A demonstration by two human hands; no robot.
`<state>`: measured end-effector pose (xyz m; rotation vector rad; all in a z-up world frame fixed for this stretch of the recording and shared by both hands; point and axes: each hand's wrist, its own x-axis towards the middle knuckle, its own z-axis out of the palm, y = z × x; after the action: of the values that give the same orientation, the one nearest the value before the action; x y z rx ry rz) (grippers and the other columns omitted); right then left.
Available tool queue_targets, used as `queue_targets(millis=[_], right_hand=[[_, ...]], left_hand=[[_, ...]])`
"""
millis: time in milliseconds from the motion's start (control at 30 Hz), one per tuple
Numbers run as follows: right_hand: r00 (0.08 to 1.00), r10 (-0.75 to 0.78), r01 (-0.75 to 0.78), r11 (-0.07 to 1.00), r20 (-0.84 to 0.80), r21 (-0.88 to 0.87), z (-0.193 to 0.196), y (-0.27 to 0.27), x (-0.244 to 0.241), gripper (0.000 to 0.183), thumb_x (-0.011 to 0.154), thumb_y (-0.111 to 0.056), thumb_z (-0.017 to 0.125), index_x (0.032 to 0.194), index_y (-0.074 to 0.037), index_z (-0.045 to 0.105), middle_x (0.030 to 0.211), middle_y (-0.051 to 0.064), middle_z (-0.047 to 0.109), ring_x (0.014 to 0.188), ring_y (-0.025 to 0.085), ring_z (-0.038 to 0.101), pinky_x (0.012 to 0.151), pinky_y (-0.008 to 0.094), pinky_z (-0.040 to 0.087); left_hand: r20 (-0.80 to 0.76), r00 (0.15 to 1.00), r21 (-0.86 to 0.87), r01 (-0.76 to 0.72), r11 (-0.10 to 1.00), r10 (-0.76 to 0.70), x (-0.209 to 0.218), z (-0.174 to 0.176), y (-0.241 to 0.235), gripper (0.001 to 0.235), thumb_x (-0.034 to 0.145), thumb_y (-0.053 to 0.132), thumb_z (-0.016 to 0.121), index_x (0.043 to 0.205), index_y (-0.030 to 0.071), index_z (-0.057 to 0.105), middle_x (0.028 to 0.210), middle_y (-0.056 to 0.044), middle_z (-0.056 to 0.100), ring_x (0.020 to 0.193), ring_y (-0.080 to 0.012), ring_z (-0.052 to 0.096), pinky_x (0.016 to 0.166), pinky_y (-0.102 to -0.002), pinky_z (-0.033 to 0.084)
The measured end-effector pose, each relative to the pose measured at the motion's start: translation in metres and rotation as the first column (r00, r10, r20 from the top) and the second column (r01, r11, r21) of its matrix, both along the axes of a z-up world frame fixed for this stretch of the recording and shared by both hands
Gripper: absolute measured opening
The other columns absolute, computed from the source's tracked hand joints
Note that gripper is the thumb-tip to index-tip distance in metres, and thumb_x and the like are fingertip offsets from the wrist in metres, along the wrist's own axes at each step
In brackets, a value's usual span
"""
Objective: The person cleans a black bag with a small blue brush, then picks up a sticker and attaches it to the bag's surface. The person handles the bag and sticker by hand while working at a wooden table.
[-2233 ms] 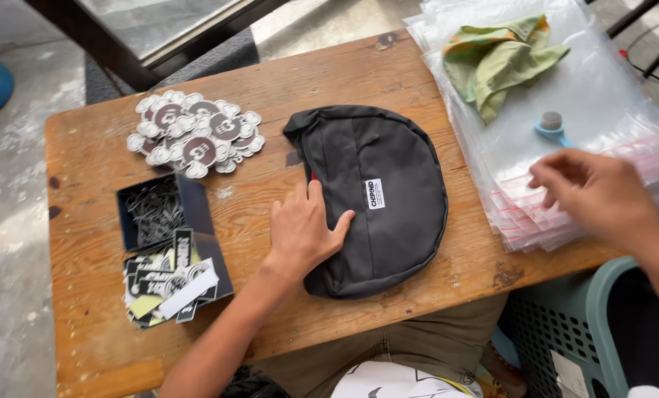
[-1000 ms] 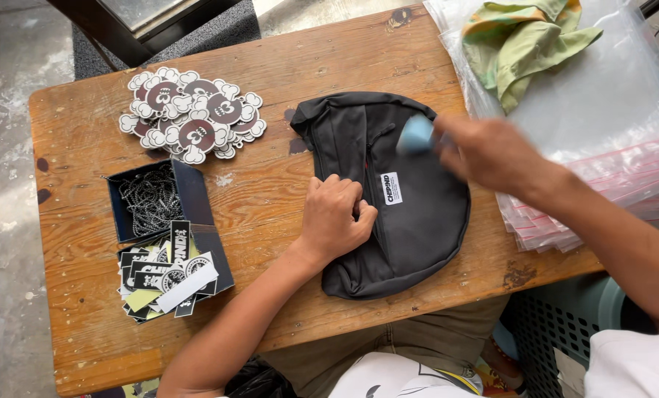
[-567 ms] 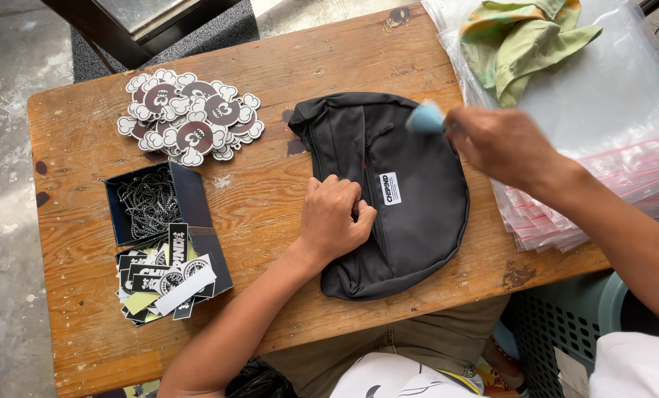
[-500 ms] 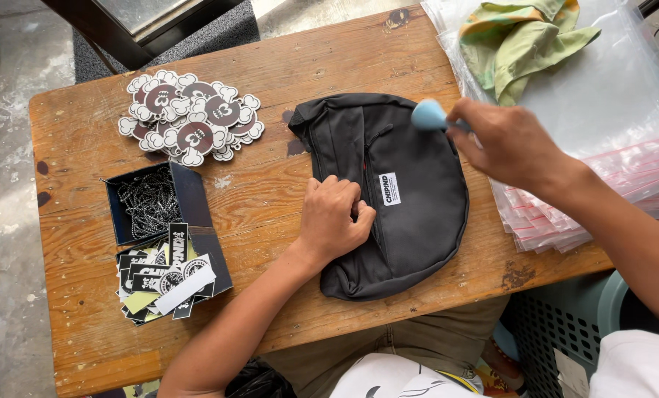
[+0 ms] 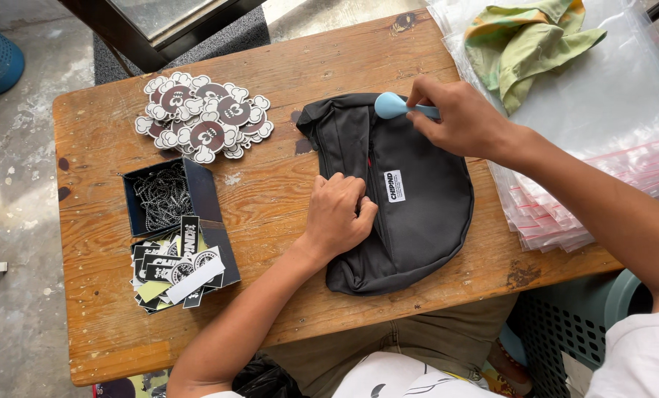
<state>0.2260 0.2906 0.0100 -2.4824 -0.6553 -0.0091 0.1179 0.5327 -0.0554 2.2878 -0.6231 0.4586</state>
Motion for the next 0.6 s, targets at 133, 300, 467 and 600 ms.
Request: queue_targets(millis=[133, 300, 467, 600], right_hand=[[0.996, -0.082, 0.081, 0.997, -0.041, -0.018, -0.023, 0.010, -0.008, 0.019, 0.092, -0.025, 0.071, 0.107, -0.018, 0.063, 0.084, 0.008, 0.072, 0.086, 0.033, 0.070, 0.070, 0.047, 0.055], [0.961, -0.088, 0.070, 0.995, -0.262, -0.077, -0.021, 0.025, -0.065, 0.017, 0.083, -0.029, 0.071, 0.097, -0.025, 0.064, 0.080, 0.005, 0.074, 0.085, 0.032, 0.073, 0.071, 0.048, 0.057], [0.880, -0.025, 0.032, 0.999, -0.474, 0.007, 0.000, 0.019, -0.119, 0.010, 0.080, -0.023, 0.068, 0.090, -0.021, 0.066, 0.065, 0.006, 0.073, 0.067, 0.025, 0.071, 0.060, 0.040, 0.054], [0.567, 0.121, -0.120, 0.991, -0.815, 0.064, 0.057, 0.016, -0.127, 0.006, 0.073, -0.015, 0.069, 0.078, -0.012, 0.071, 0.053, 0.005, 0.073, 0.053, 0.016, 0.063, 0.054, 0.033, 0.052]], left_hand=[[0.020, 1.000, 0.012, -0.008, 1.000, 0.008, 0.000, -0.003, 0.000, 0.014, 0.075, 0.020, 0.057, 0.067, 0.015, 0.047, 0.058, -0.002, 0.041, 0.062, -0.0251, 0.052, 0.065, -0.036, 0.035], [0.021, 0.999, 0.015, -0.026, 1.000, 0.025, -0.001, 0.000, -0.002, 0.014, 0.077, 0.020, 0.056, 0.068, 0.016, 0.046, 0.059, 0.000, 0.040, 0.062, -0.0237, 0.051, 0.065, -0.035, 0.035], [0.034, 0.999, 0.035, -0.020, 0.999, 0.018, -0.002, 0.002, -0.002, 0.014, 0.077, 0.019, 0.055, 0.067, 0.015, 0.047, 0.058, -0.001, 0.040, 0.061, -0.0231, 0.050, 0.065, -0.035, 0.035], [0.102, 0.995, 0.107, -0.017, 0.994, 0.006, -0.004, -0.001, -0.005, 0.013, 0.076, 0.019, 0.057, 0.068, 0.015, 0.047, 0.060, -0.002, 0.041, 0.063, -0.0237, 0.052, 0.065, -0.036, 0.036]])
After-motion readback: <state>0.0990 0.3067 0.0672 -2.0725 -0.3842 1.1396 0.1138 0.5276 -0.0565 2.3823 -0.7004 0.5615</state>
